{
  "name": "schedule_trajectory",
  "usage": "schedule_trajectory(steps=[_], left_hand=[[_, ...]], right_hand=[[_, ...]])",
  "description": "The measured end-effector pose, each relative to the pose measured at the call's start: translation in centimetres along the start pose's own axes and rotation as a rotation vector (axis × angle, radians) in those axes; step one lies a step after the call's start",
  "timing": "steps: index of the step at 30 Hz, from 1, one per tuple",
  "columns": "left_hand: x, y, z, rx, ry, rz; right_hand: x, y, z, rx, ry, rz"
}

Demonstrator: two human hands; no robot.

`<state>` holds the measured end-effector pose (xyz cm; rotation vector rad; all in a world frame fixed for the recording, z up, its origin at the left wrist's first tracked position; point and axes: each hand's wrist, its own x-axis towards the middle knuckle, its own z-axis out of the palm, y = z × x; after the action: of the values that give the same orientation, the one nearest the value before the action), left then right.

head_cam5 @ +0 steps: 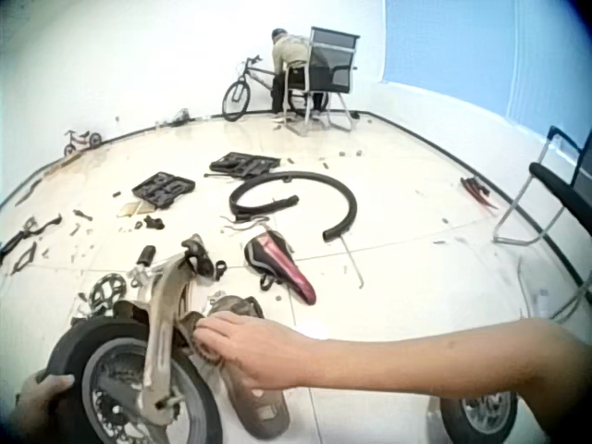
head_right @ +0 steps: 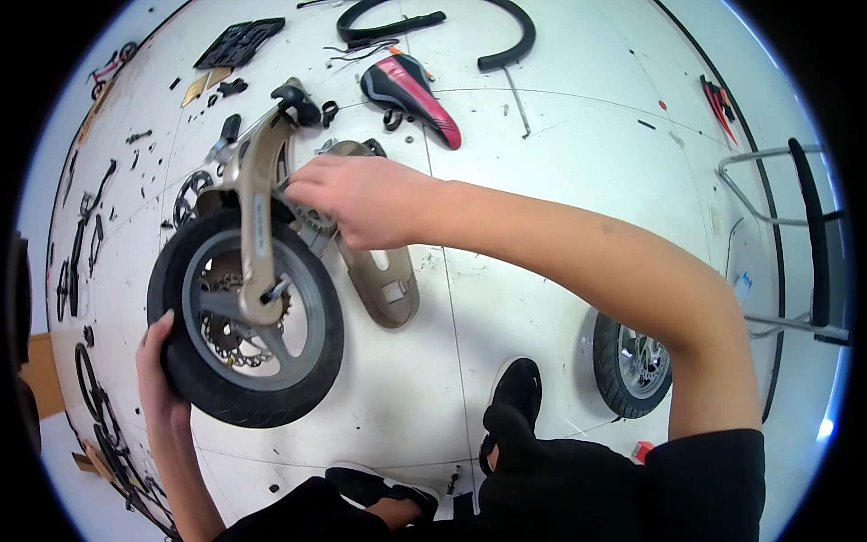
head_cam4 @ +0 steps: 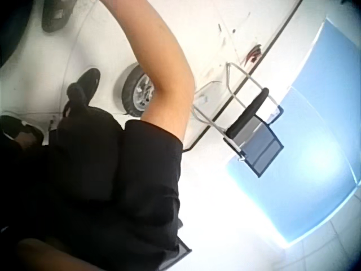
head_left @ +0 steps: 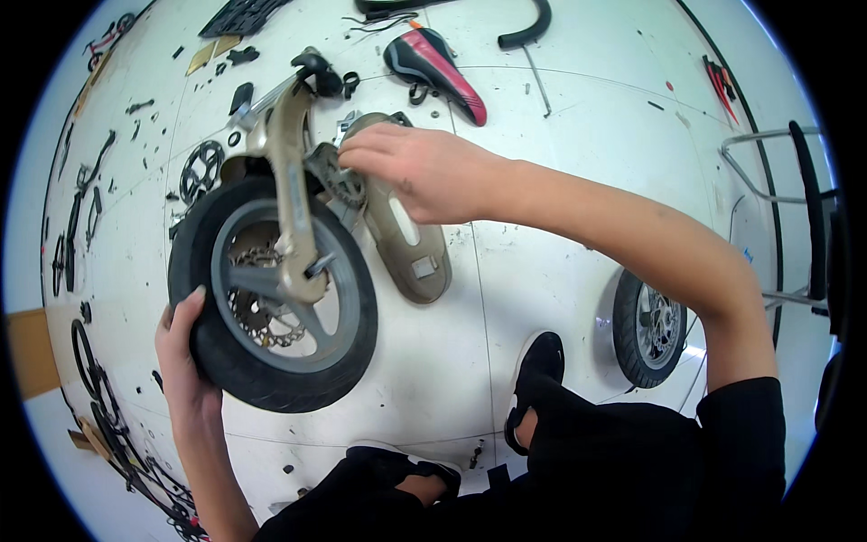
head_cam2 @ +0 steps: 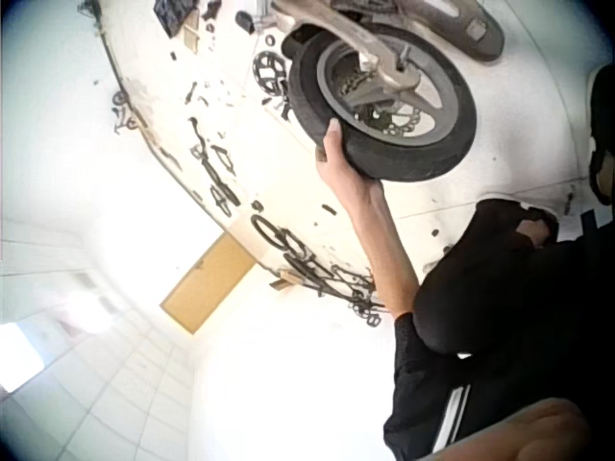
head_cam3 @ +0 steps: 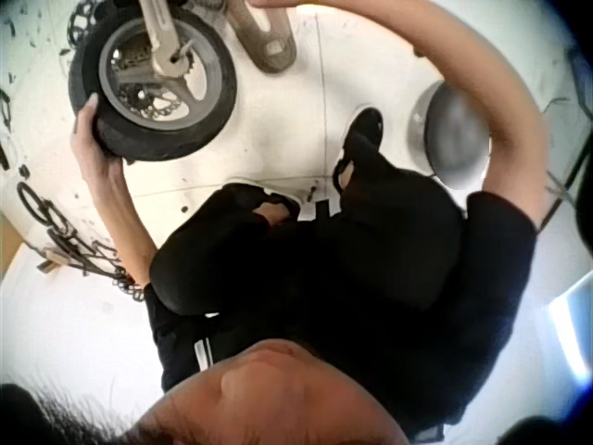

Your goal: The person assembles a scooter by attaching the rear wheel to the frame, aligning the chain, and securing the axle. They repeatedly adjust the wheel and chain to ensure proper fit.

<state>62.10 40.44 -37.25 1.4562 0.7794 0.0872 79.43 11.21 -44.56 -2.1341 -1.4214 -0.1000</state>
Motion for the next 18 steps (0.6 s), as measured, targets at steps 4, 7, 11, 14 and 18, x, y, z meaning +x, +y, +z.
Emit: schedule_trajectory(steps=[4,7,11,14,18], left_hand=[[2.3,-3.2,-4.8,-0.017,0.133,0.005],[2.9,-4.1,-6.4,-0.049,0.18,0.032],[4.0,-6.0,-8.5,-0.091,0.21,0.054],[3.9,-6.3,-9.2,-0.055,0.23,0.049],[2.8,-6.0,-8.7,-0.102,0.247,0.064]], right_hand=[[-4.7,2.1,0.9,0.013,0.015,0.32],[-8.4,1.8,3.4,0.065,-0.079,0.476],[-9.6,0.6,5.2,0.157,-0.174,0.525],[-7.1,0.1,3.9,0.188,-0.283,0.524],[-2.8,-1.6,1.9,0.153,-0.367,0.39]])
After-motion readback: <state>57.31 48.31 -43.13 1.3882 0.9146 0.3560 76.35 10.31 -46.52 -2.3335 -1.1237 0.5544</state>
